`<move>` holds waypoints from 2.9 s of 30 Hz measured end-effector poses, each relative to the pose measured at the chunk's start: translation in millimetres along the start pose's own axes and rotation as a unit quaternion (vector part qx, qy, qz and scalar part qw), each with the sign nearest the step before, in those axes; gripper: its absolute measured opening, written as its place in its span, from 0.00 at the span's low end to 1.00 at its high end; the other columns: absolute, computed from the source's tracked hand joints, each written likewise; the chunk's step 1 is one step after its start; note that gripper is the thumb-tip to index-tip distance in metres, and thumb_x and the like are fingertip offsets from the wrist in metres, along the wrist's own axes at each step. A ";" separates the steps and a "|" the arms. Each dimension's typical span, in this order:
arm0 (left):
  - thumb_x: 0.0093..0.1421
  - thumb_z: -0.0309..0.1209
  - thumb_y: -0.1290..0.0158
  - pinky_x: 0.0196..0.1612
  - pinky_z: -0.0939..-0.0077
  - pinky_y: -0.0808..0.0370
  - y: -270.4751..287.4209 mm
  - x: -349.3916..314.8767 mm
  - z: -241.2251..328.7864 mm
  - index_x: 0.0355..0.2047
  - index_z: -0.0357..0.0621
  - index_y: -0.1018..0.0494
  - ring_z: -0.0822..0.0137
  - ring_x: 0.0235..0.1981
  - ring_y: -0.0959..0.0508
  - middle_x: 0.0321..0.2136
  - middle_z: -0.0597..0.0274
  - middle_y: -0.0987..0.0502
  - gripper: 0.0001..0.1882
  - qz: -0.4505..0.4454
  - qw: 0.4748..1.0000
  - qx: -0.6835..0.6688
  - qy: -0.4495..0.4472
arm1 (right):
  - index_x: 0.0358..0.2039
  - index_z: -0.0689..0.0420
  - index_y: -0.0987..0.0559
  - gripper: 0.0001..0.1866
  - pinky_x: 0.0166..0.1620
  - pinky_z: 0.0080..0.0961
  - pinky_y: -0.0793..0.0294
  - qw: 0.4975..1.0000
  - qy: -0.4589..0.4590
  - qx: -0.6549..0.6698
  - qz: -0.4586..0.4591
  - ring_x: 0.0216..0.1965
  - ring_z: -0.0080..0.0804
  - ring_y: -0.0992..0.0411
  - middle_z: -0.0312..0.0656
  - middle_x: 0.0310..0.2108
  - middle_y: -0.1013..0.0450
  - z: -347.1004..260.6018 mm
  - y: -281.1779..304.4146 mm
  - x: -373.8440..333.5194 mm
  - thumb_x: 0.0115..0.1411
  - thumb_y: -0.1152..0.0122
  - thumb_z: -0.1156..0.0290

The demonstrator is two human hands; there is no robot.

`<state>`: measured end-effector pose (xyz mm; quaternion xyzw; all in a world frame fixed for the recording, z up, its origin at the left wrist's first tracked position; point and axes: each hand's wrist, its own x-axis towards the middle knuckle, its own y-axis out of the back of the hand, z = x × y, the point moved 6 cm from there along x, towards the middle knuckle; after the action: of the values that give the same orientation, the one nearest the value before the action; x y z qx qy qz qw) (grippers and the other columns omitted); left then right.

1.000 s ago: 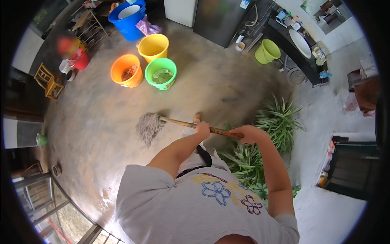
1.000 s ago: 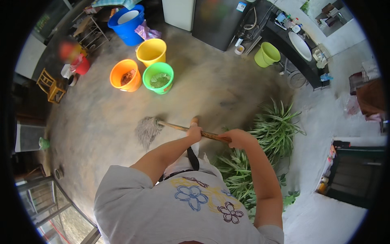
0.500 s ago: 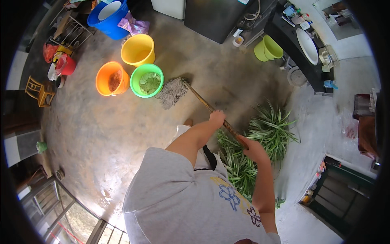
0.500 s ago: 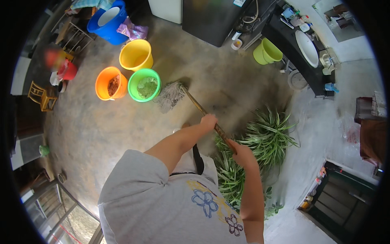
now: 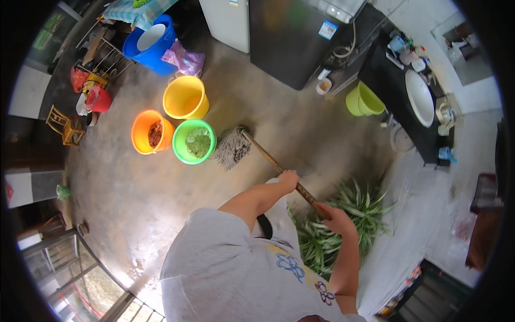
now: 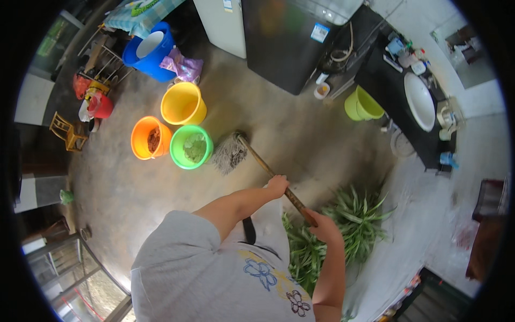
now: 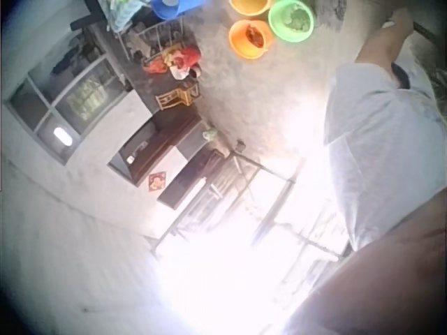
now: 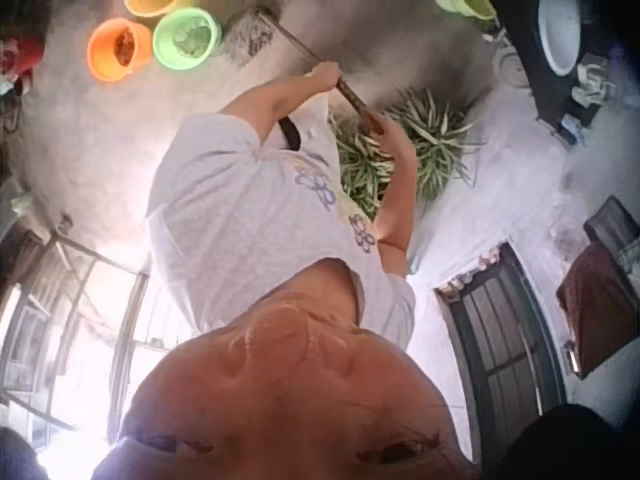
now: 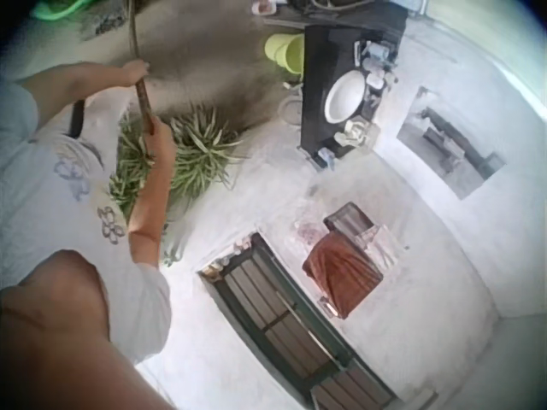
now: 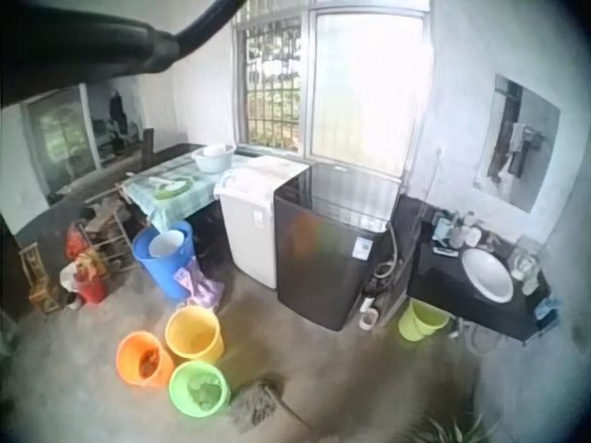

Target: The person mops a concrete floor using a string mop, moving from an outdoor patio area into an indoor room. The person navigates around potted plants, stacked sacks, and a wooden table while cleaning the floor surface.

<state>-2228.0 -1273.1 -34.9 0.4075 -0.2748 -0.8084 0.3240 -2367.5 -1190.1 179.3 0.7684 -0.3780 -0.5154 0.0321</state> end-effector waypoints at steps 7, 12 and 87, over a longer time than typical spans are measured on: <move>0.50 0.28 0.49 0.54 0.65 0.35 71.7 90.2 -31.5 0.33 0.49 0.22 0.58 0.47 0.30 0.38 0.56 0.28 0.10 -0.019 0.997 0.069 0.005 | 0.59 0.46 0.38 0.35 0.35 0.33 0.30 0.999 0.038 -0.013 -0.016 0.33 0.40 0.27 0.48 0.37 0.27 -23.5 75.9 98.0 0.48 0.43 0.78; 0.49 0.28 0.50 0.53 0.66 0.35 103.1 160.2 -106.5 0.29 0.47 0.22 0.61 0.44 0.29 0.36 0.60 0.27 0.08 0.034 0.993 0.110 0.021 | 0.59 0.46 0.40 0.35 0.41 0.36 0.31 0.997 0.072 0.037 0.010 0.39 0.49 0.30 0.52 0.40 0.28 -52.0 75.0 183.7 0.49 0.45 0.75; 0.50 0.30 0.54 0.40 0.68 0.29 -186.0 397.6 462.2 0.30 0.50 0.27 0.62 0.45 0.31 0.37 0.61 0.29 0.07 -0.327 0.534 0.506 -0.593 | 0.57 0.44 0.38 0.34 0.39 0.38 0.28 0.468 -0.255 0.706 0.467 0.37 0.47 0.28 0.50 0.38 0.27 270.2 178.0 49.1 0.46 0.46 0.73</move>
<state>-2852.7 -1368.2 -118.9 -0.0077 -0.6143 -0.6406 -0.4607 -2676.6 -1255.1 93.6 0.0745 -0.9077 -0.1551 -0.3828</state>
